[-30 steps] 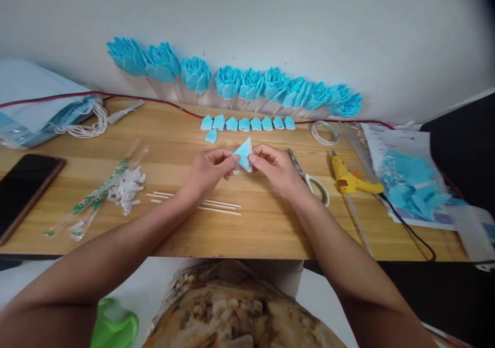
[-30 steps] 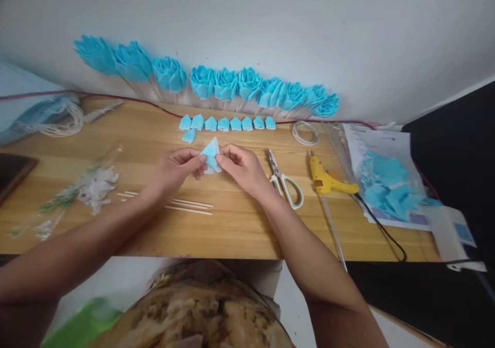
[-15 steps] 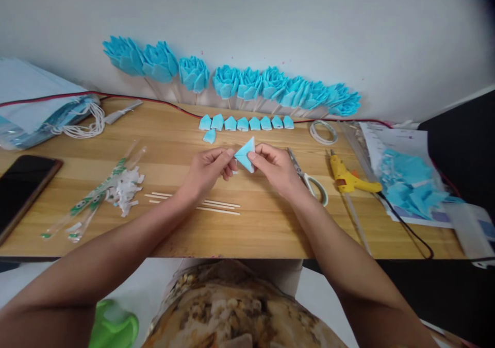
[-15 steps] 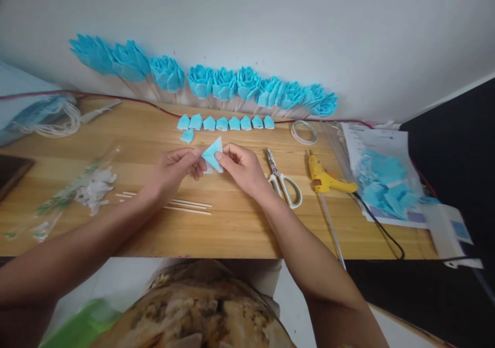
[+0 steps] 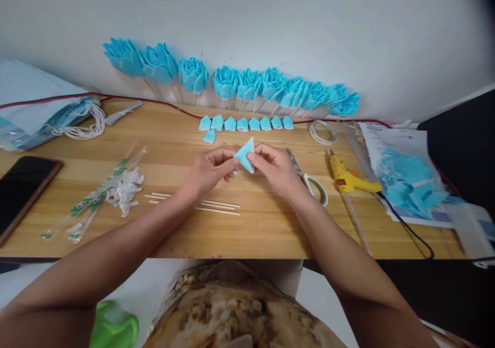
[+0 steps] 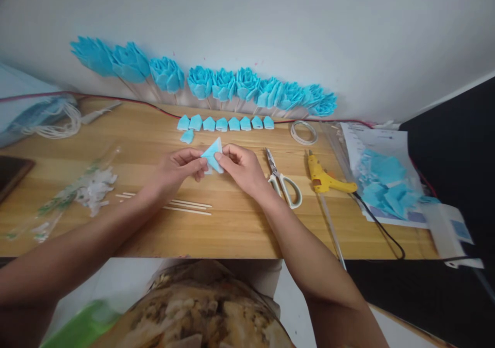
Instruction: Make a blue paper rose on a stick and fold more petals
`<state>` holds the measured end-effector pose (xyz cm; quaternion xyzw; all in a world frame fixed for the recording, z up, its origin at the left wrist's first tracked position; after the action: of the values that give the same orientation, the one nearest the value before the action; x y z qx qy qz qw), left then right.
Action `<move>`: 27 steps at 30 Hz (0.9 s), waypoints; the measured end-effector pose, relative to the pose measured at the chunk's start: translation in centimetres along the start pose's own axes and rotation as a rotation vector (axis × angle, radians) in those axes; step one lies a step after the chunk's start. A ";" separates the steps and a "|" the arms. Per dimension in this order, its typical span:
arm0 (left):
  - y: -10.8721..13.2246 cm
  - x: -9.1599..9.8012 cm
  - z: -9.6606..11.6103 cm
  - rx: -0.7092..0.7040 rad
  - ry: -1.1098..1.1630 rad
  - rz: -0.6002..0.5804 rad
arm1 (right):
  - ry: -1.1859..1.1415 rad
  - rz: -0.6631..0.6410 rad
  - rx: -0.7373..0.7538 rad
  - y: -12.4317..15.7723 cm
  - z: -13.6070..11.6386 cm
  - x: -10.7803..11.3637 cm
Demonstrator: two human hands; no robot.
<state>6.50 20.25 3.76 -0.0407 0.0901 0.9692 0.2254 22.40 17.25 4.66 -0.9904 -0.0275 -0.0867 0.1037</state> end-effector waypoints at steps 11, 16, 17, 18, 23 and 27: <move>-0.2 0.1 0.0 0.016 -0.039 0.008 | 0.039 0.000 0.012 0.1 -0.6 0.0; -0.1 0.4 0.1 0.007 -0.037 0.057 | 0.043 -0.046 -0.004 0.2 -0.9 0.1; -0.1 0.4 0.1 0.007 -0.037 0.057 | 0.051 -0.053 -0.018 0.2 -0.8 0.0; -0.1 0.3 0.1 0.009 -0.040 0.055 | 0.059 -0.056 -0.030 0.1 -0.7 0.0; 0.0 0.3 0.3 -0.003 -0.036 0.055 | 0.029 -0.025 -0.038 0.0 -0.3 -0.1; 0.1 0.3 0.5 -0.002 -0.035 0.059 | -0.096 0.048 -0.019 -0.1 -0.3 0.4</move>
<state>6.19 20.41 4.18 -0.0215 0.0862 0.9761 0.1981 22.78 17.27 5.09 -0.9948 -0.0077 -0.0370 0.0951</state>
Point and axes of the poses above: each hand's wrist, its own y-axis away from the middle knuckle, its own x-axis out of the back of the hand, z = x × y, the point moved 5 cm from there along -y, towards the middle knuckle, and after that the axes turned 6 degrees about x, right-handed, at the moved point
